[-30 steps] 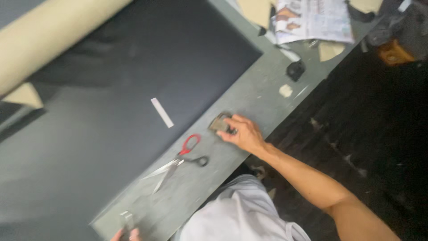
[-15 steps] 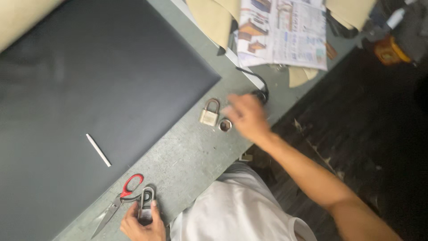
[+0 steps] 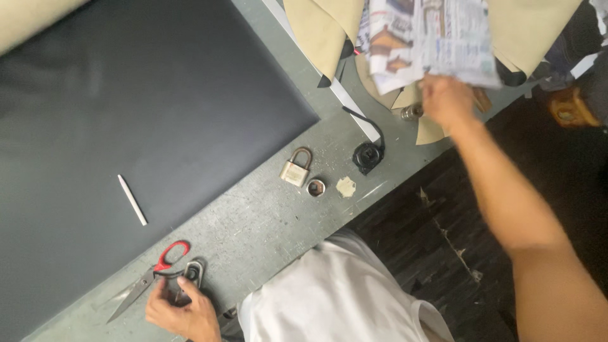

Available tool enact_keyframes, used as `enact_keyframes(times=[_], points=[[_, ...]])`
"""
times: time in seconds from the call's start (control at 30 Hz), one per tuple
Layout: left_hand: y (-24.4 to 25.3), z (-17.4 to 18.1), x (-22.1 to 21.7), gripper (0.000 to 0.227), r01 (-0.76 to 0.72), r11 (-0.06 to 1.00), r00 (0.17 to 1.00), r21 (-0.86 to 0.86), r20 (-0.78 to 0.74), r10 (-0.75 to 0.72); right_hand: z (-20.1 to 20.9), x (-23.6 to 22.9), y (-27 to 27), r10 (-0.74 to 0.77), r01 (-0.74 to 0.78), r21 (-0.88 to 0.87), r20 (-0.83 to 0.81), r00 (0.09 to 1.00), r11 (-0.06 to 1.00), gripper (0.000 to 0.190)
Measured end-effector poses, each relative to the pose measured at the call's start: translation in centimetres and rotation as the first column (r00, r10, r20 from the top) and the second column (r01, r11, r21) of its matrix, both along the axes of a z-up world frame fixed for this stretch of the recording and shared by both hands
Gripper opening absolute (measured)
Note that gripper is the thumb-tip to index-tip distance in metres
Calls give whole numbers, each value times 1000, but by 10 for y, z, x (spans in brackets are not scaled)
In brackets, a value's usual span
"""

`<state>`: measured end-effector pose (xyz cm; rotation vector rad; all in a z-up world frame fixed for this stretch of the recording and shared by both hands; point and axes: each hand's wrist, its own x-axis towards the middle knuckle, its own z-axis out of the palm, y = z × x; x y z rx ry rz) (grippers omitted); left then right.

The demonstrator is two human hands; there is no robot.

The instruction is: The person places a patterned paper template on a large sheet of dark material, secures it with padlocks, and uses shears to cut the material around the template. The person then removes the template and cuts a smaller curved piece from the remaining material.

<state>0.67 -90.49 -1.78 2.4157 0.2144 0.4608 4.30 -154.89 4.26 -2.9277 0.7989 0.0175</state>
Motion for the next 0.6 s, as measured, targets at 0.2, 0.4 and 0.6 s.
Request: enact_keyframes(times=[0.2, 0.4, 0.6], points=[[-10, -9, 10, 51, -57, 983, 998, 176, 11, 56, -6, -23, -52, -52, -1, 239, 216, 975, 971, 43], [-14, -16, 8, 55, -34, 961, 997, 276, -51, 50, -49, -40, -55, -19, 14, 27, 202, 979, 1000, 57], [-8, -20, 9, 44, 19, 954, 999, 299, -51, -4, -73, -41, -62, -408, 284, 582, 90, 909, 762, 47]])
